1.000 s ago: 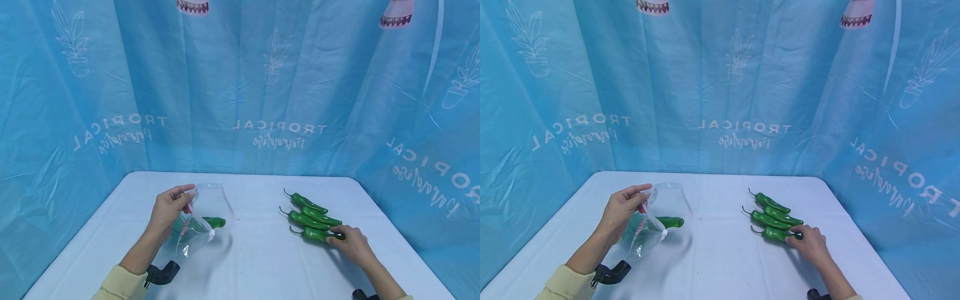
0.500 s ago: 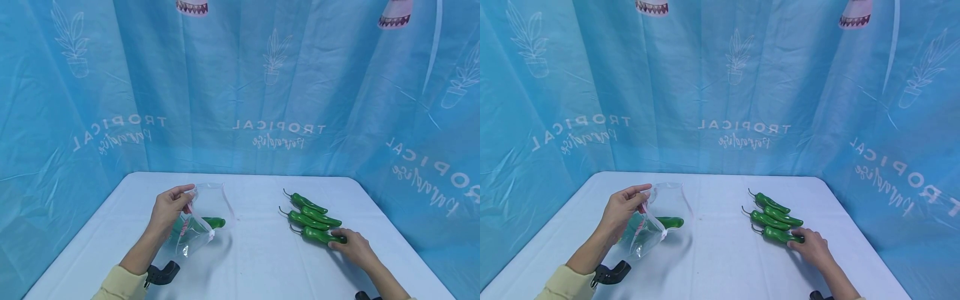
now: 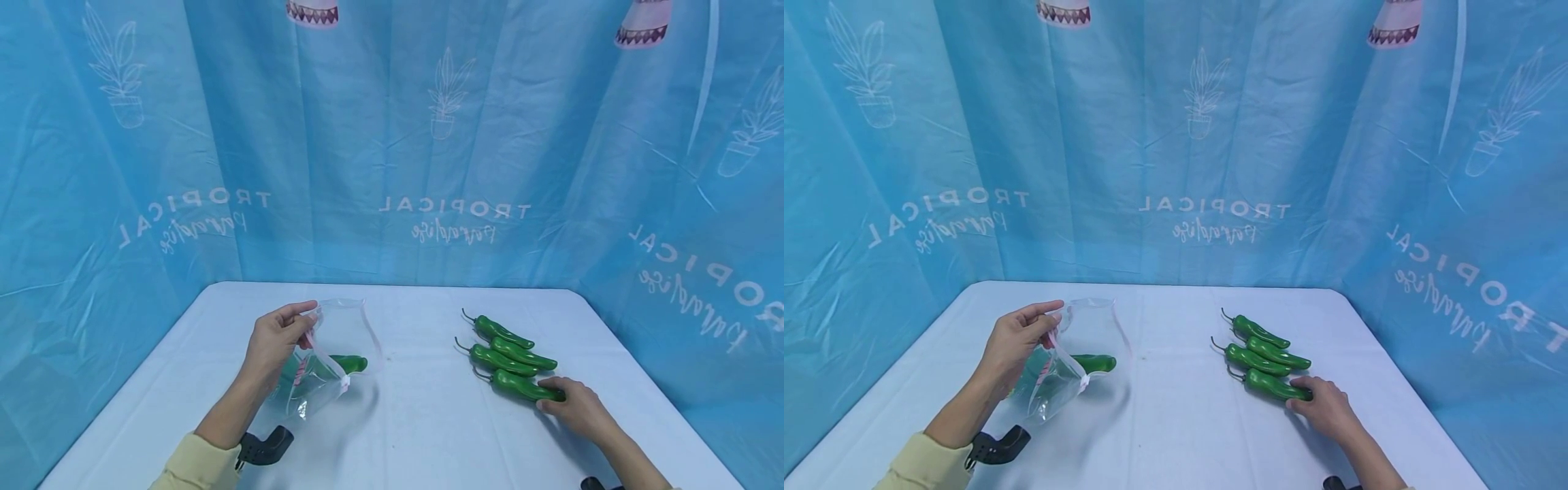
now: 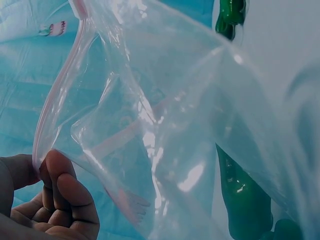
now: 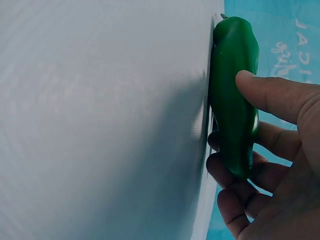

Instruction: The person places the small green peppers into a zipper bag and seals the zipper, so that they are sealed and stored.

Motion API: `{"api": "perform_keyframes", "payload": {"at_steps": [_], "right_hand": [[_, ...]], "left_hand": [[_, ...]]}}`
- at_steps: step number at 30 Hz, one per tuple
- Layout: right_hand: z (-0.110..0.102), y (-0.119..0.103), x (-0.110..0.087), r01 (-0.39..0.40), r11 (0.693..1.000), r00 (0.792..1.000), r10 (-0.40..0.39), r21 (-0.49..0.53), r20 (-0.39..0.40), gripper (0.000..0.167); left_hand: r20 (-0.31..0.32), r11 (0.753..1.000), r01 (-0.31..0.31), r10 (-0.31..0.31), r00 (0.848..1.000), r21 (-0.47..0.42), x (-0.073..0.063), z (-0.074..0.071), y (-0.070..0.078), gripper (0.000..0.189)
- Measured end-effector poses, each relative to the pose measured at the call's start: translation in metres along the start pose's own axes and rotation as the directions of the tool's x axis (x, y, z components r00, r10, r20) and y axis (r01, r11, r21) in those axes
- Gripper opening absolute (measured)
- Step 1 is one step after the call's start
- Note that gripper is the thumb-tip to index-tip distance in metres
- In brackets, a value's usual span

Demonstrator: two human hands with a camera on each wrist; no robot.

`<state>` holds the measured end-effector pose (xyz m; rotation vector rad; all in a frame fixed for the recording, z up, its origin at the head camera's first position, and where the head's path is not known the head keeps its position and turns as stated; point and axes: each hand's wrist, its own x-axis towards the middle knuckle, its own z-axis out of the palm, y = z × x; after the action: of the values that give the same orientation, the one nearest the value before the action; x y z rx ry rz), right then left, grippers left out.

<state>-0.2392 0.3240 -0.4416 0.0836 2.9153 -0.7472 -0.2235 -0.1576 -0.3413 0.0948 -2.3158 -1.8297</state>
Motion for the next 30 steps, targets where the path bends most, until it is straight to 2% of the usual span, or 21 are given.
{"api": "perform_keyframes", "payload": {"at_steps": [10,22,30], "right_hand": [[-0.001,-0.002,-0.004,0.046,0.997,0.999,-0.044,0.056,-0.028,0.051],[0.000,-0.009,-0.009,0.103,0.992,0.991,-0.096,0.074,-0.092,0.045],[-0.001,-0.018,-0.010,0.119,0.990,0.986,-0.109,0.077,-0.125,0.050]], "left_hand": [[0.002,1.000,-0.001,0.001,1.000,0.003,0.001,0.000,0.001,0.036],[0.009,1.000,-0.004,0.004,1.000,0.002,0.001,-0.001,0.000,0.036],[0.009,1.000,-0.002,0.002,1.000,0.000,0.001,0.000,0.001,0.036]]}}
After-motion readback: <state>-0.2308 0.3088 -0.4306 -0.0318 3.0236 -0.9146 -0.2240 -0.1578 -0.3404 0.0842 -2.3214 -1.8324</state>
